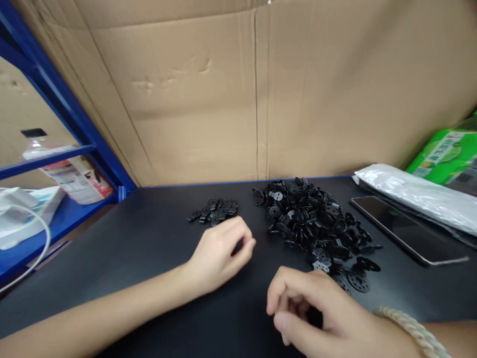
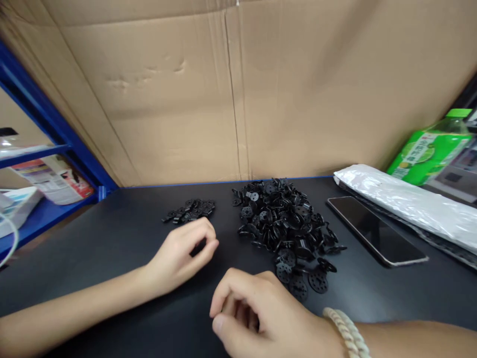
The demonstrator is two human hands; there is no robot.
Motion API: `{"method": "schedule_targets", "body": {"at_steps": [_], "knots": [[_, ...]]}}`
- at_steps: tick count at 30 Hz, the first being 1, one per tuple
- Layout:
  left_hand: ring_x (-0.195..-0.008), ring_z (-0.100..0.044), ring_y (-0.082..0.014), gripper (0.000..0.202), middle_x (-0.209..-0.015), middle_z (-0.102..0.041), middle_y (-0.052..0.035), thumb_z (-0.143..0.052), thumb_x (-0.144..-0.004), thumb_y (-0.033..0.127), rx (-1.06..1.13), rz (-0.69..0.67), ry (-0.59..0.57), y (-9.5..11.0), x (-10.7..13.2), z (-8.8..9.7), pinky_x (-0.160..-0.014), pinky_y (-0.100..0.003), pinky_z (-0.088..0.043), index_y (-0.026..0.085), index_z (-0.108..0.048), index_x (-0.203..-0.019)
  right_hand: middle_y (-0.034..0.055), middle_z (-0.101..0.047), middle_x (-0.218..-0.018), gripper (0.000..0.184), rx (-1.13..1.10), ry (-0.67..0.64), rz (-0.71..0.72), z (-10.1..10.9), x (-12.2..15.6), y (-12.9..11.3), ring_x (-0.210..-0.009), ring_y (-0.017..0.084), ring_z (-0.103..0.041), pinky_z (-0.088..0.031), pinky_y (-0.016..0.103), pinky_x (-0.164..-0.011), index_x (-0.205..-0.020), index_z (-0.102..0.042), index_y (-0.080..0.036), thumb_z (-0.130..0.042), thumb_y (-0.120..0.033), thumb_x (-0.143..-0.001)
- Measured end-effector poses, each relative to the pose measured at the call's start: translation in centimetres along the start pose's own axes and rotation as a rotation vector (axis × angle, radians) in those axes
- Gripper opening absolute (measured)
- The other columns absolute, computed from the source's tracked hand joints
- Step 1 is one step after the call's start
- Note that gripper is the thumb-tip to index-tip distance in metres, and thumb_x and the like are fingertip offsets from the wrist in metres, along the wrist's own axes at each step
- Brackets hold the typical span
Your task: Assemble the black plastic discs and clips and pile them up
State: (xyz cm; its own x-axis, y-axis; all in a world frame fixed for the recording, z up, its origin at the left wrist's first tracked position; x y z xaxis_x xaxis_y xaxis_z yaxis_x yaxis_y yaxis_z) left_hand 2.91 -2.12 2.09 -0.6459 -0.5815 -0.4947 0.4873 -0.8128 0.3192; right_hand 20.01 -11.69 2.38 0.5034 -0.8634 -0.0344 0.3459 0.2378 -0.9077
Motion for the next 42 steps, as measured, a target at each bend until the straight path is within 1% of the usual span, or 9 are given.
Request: {"method": "schedule_targets", "body": {"at_steps": [8,11,16,21,26,30,34,38,42], "knots": [[-0.062,-0.044,-0.0133,0.027,-0.067,-0.046,0.0009,-0.047,-0.092,0.014,0.123,-0.139,-0.213,1.8,1.0,-1.1,-0.057,-0.026,-0.037,0.019,-0.037,-0.067,-0.0025,-0.061,-0.068,0.014,0.444,-0.256,0.488,-0.4,0.4,0.5,-0.054,0.009,-0.05,-0.038,0.019,-0.051,-0.089,-0.061,-0.016,-0.051,-0.024,-0.094],[-0.086,-0.056,-0.0181,0.005,-0.098,-0.06,-0.0073,-0.051,-0.09,0.016,0.151,-0.14,-0.242,2.1,0.8,-1.1,-0.076,-0.03,-0.047,0.018,-0.054,-0.086,-0.003,-0.059,-0.065,0.024,0.6,-0.247,0.602,-1.0,0.3,1.7,-0.05,0.011,-0.044,-0.032,0.023,-0.045,-0.091,-0.06,-0.018,-0.04,-0.026,-0.098],[-0.115,-0.054,-0.0279,0.033,-0.147,-0.04,-0.0139,-0.054,-0.089,0.026,0.086,-0.113,-0.336,2.8,0.3,-2.0,-0.098,-0.047,-0.046,0.018,-0.055,-0.122,-0.0036,-0.059,-0.064,0.024,0.618,-0.246,0.615,-1.8,0.1,2.5,-0.049,0.012,-0.043,-0.029,0.025,-0.043,-0.093,-0.06,-0.019,-0.038,-0.026,-0.099],[-0.126,-0.047,-0.03,0.045,-0.144,-0.047,-0.0139,-0.053,-0.089,0.023,0.13,-0.143,-0.383,2.8,-0.1,-2.2,-0.107,-0.051,-0.038,0.016,-0.05,-0.134,-0.0017,-0.061,-0.064,0.026,0.593,-0.27,0.579,-1.9,0.0,1.9,-0.049,0.012,-0.045,-0.028,0.026,-0.044,-0.092,-0.063,-0.018,-0.039,-0.026,-0.098],[-0.108,-0.059,-0.0251,0.038,-0.129,-0.06,-0.0138,-0.058,-0.084,0.013,0.404,-0.085,-0.262,2.6,-0.3,-1.8,-0.091,-0.042,-0.051,0.016,-0.06,-0.122,-0.0019,-0.066,-0.069,0.014,0.546,-0.314,0.5,-1.3,-0.2,0.8,-0.054,0.01,-0.051,-0.031,0.024,-0.048,-0.09,-0.065,-0.016,-0.054,-0.023,-0.092],[-0.072,-0.062,-0.0139,0.005,-0.088,-0.068,-0.0057,-0.064,-0.081,0.011,0.788,0.177,-0.026,2.0,-0.1,-1.4,-0.065,-0.025,-0.052,0.016,-0.066,-0.081,-0.0012,-0.063,-0.068,0.01,0.373,-0.326,0.395,-0.9,-0.3,0.2,-0.058,0.009,-0.052,-0.036,0.019,-0.052,-0.083,-0.067,-0.014,-0.058,-0.018,-0.088],[-0.065,-0.061,-0.0105,0.01,-0.076,-0.063,0.0003,-0.068,-0.08,0.013,1.067,0.356,0.07,1.6,0.2,-1.1,-0.06,-0.021,-0.052,0.017,-0.064,-0.089,-0.0034,-0.054,-0.061,0.009,0.026,-0.177,0.109,-0.7,-0.7,0.7,-0.053,0.007,-0.049,-0.04,0.016,-0.052,-0.076,-0.063,-0.015,-0.057,-0.01,-0.08],[-0.068,-0.063,-0.0116,0.006,-0.084,-0.061,-0.0019,-0.067,-0.081,0.012,1.101,0.309,0.131,1.5,0.2,-0.8,-0.064,-0.022,-0.054,0.016,-0.069,-0.085,-0.0018,-0.057,-0.071,0.013,-0.519,-0.084,-0.18,-0.5,-1.4,1.9,-0.049,0.008,-0.054,-0.043,0.016,-0.042,-0.095,-0.054,-0.017,-0.055,-0.02,-0.083],[-0.076,-0.062,-0.0147,0.012,-0.086,-0.061,-0.0056,-0.062,-0.08,0.007,1.006,0.22,0.135,1.8,0.3,-0.8,-0.066,-0.024,-0.054,0.015,-0.071,-0.079,0.0017,-0.059,-0.08,0.023,-0.864,-0.127,-0.11,-0.2,-1.7,2.1,-0.057,0.01,-0.058,-0.05,0.019,-0.045,-0.099,-0.049,-0.017,-0.057,-0.035,-0.087]]}}
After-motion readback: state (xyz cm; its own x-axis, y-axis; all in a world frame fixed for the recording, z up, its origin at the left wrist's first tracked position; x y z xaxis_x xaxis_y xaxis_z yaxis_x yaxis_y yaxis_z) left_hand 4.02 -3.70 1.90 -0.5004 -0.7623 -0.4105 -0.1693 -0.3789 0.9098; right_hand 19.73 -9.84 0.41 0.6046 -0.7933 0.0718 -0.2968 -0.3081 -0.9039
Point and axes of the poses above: each hand's wrist, its own x-axis away from the middle knuckle, its own z-axis out of the back of the hand, y = z × x, the point moved 2 cm from there along -x, towards the middle knuckle
